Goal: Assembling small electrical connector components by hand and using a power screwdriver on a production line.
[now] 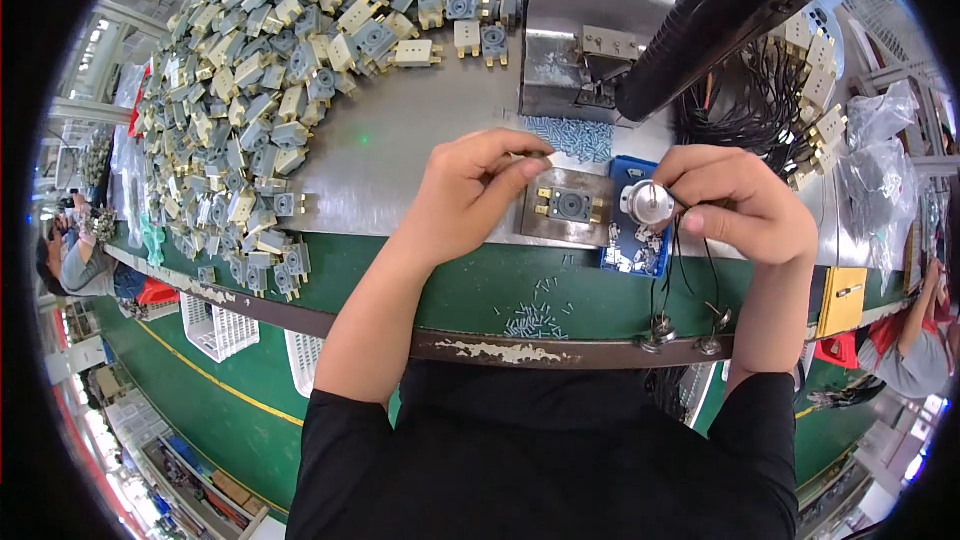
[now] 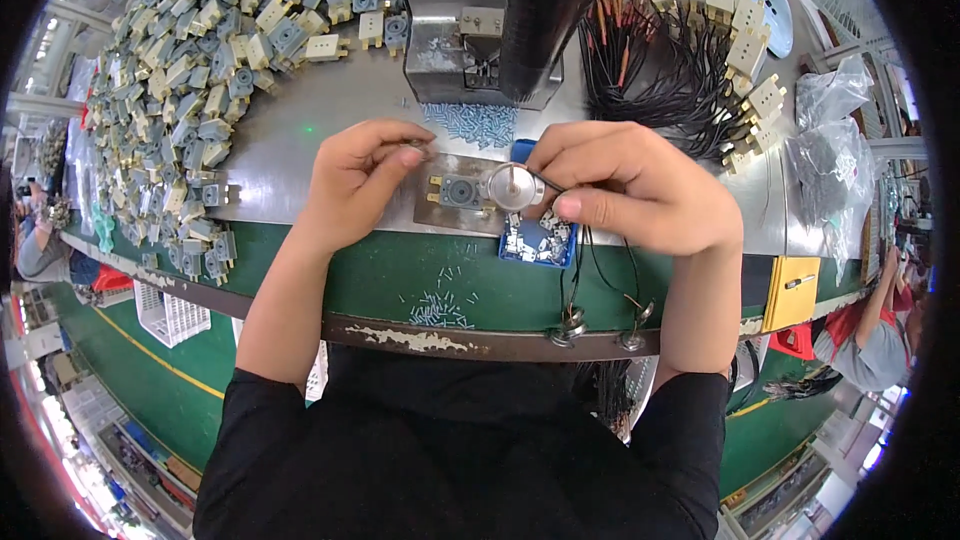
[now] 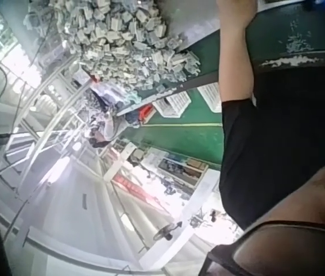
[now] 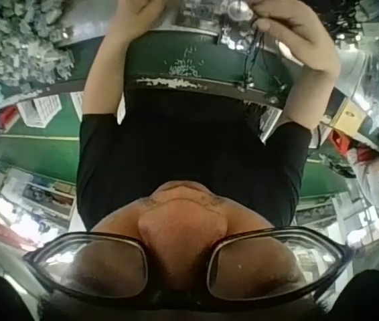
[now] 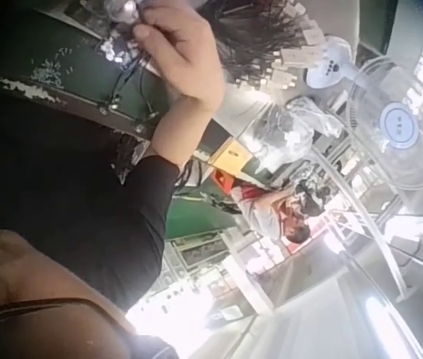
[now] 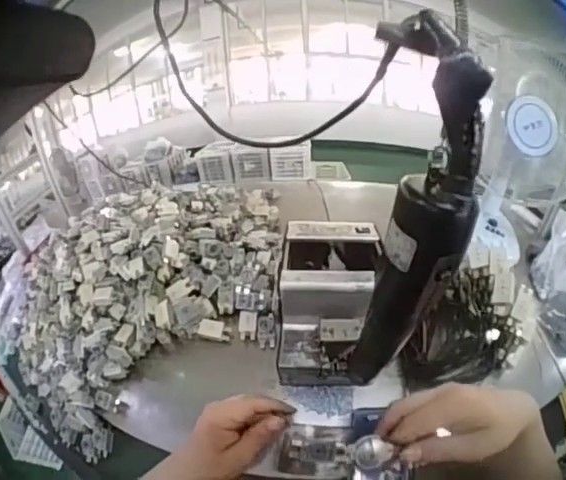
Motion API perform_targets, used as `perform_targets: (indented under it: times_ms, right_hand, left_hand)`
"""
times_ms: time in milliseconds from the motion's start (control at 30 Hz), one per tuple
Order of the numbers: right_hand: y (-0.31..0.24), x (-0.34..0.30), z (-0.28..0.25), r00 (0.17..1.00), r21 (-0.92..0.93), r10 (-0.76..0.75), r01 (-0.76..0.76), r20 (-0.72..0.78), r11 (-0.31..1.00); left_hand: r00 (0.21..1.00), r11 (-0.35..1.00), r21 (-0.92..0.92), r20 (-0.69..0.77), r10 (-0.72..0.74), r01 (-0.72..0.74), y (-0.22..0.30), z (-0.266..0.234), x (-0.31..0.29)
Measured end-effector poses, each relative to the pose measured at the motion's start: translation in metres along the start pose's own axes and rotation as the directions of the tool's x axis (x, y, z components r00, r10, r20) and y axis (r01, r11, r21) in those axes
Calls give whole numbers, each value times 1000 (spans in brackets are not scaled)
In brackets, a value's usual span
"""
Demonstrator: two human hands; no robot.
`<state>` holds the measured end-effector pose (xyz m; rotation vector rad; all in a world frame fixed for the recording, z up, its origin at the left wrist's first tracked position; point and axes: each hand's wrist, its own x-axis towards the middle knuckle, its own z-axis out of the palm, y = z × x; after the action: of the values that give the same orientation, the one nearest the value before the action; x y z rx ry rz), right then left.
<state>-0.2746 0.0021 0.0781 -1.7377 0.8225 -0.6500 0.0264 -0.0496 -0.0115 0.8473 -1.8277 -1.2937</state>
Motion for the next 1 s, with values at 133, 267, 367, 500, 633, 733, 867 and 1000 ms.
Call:
perform_targets:
  times_ms: [133,267,367,500,633,733,867,1000]
  right_hand:
    - [14,2,5,996,79,11,-4,-93,997]
    - [11,8,11,984,80,55,-43,-167,996]
    - [11,8,13,980,85,76,-61,-182,995]
    - [14,10,14,987,175,116,-95,-113,980]
    - [11,13,21,965,216,182,-140,-189,966]
    - [7,16,25,938,251,258,-199,-229,947]
    - [13,18,30,962,-20,103,-112,-252,994]
    - [11,19,34,944,-18,98,-110,-314,994]
  left_hand:
    - [990,997,72,143,13,-24,8,4,3]
    - [967,977,74,173,187,-202,3,11,5]
    - [974,986,84,189,125,-143,10,13,4]
    - [963,990,133,269,8,-45,14,7,5]
    - [968,988,121,245,65,-96,5,9,5]
    - [969,984,113,220,113,-141,9,9,6]
    - [982,982,98,108,153,-164,11,10,5]
    - [902,886,183,15,431,-426,8,14,14]
